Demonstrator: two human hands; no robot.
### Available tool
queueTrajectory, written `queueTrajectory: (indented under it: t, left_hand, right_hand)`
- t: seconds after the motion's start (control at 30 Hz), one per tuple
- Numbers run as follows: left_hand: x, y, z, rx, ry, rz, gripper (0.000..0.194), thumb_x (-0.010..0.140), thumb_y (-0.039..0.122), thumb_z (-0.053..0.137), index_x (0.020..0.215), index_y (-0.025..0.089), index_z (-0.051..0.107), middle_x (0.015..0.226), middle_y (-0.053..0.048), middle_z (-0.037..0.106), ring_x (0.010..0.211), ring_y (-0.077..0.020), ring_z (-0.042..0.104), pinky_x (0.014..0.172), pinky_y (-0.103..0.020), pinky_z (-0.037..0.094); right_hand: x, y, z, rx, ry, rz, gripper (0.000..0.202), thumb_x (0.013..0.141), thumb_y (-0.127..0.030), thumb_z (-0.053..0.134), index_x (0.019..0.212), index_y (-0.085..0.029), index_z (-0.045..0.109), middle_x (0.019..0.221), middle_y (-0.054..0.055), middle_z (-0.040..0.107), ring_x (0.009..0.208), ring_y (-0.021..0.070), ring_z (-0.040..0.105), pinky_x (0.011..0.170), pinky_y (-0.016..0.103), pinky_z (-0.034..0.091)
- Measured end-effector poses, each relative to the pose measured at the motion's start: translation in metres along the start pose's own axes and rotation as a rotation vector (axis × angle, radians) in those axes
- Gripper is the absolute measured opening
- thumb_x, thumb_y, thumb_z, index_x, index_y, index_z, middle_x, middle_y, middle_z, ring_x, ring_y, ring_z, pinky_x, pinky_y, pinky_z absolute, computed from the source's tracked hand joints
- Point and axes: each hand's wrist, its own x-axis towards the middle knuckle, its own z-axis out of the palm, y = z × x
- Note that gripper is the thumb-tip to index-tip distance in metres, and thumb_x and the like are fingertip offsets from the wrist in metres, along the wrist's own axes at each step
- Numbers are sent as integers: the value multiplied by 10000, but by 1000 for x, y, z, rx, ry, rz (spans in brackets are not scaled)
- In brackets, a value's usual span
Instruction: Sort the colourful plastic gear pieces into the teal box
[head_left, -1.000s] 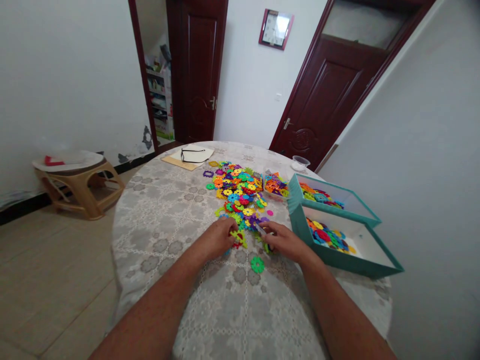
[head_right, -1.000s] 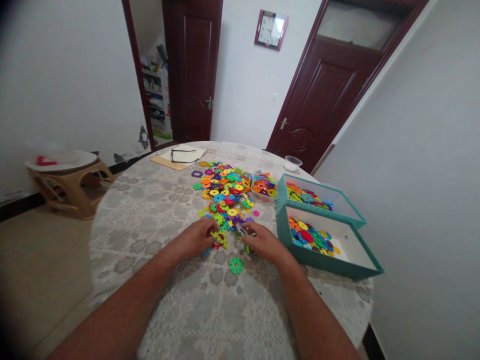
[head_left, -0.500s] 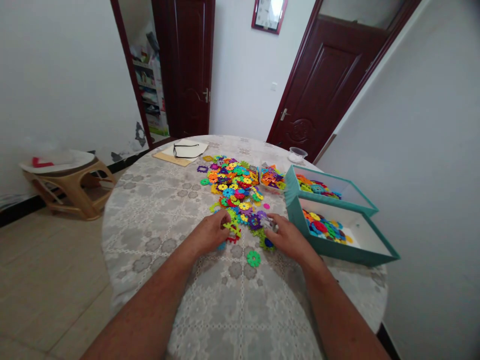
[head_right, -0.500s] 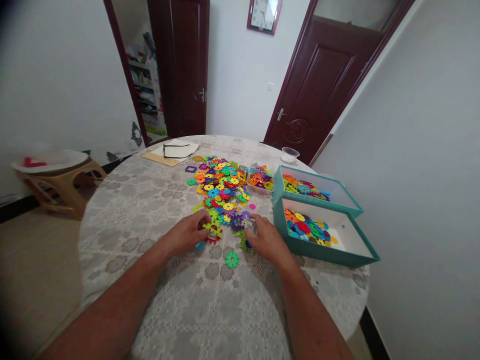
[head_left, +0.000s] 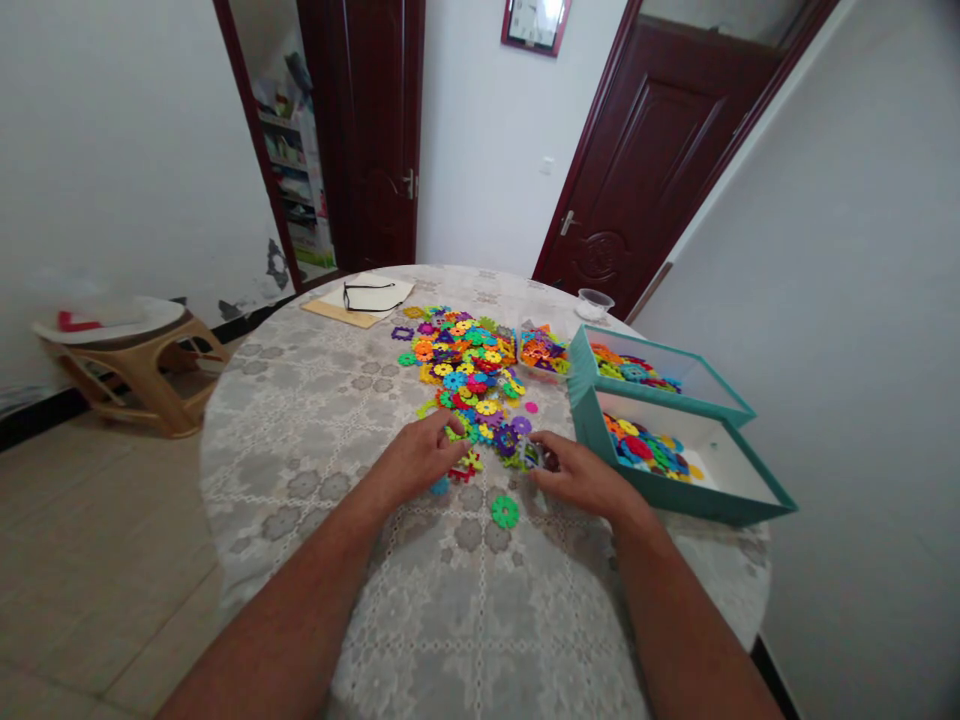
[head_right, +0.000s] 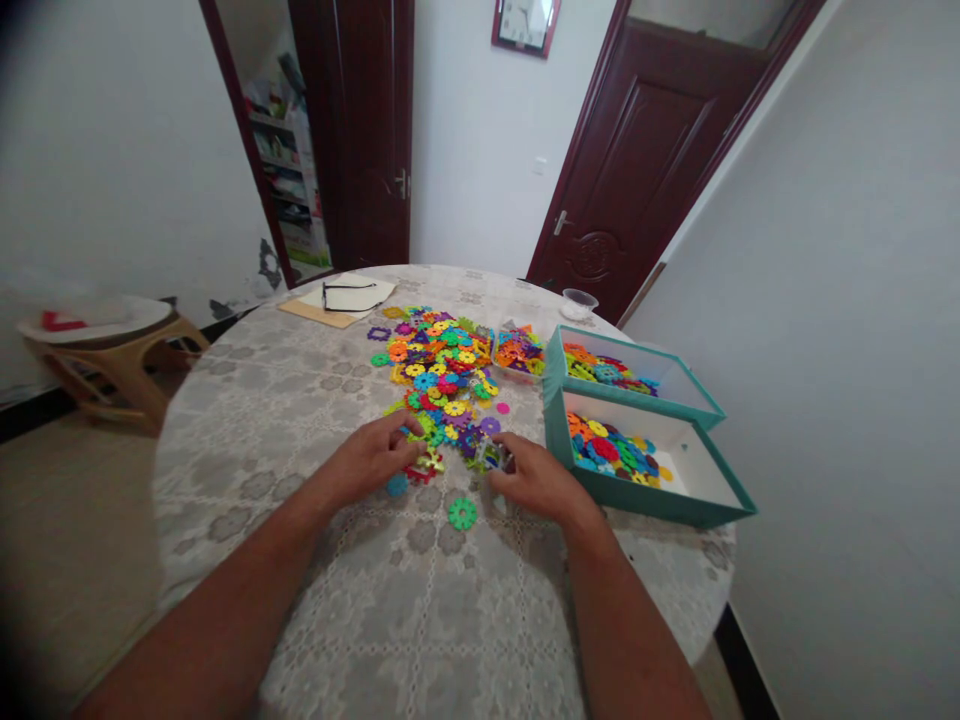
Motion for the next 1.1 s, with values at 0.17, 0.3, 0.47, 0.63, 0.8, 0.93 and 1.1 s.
queueTrajectory:
  t: [0.17,0.3,0.47,0.63,0.8,0.93,1.1]
  left_hand:
    - [-7,12,15,-383,-243,5,387,915,448,613,1206,193,597,870,-27,696,642,-167,661,536,-242,433]
    - [-10,16,27,-400,-175,99,502,853,389,712,1306,206,595,1067,-62,692,702,-131,630,562,-221,449]
    - [-9,14,33,-430,-198,92,234,920,388,623,997,169,653,815,-18,665,619,-123,587,514,-208,427]
    - [-6,9,34,-482,-181,34,264,924,449,615,917,186,595,690,18,613,552,-122,575,470,-199,420]
    - [-3,4,35,-593,-185,-145,320,925,512,604,949,196,561,702,-18,668,576,-156,656,468,-209,479]
    - [-4,2,34,-766,-210,-170,430,947,579,552,1113,185,597,917,-78,714,727,-192,725,508,-240,556]
    - [-5,8,32,-700,-254,-136,415,889,488,688,1147,178,590,919,-65,711,688,-170,714,516,-225,566]
  right_hand:
    - [3,-1,6,753,-97,-7,612,847,-415,692,1400,-236,500,830,-22,627,653,168,606,591,297,519]
    - [6,-5,18,987,-224,93,613,844,-441,696,1380,-224,490,770,-23,657,494,132,568,460,249,472]
    - [12,-6,33,1063,-366,133,561,849,-445,702,1329,-228,508,835,3,702,437,111,569,377,210,431]
    - [13,-5,32,937,-305,141,617,864,-434,690,1403,-232,468,705,-47,634,432,118,538,397,215,428]
    - [9,-21,37,384,-42,-95,637,871,-297,701,1470,-245,491,811,-26,657,619,127,582,553,226,424]
    - [7,-37,47,65,127,-195,640,875,-212,685,1491,-243,515,817,-25,671,669,134,583,621,241,403]
    - [7,-34,44,124,94,-198,751,890,-292,729,1575,-260,422,871,-21,673,659,129,584,616,239,422]
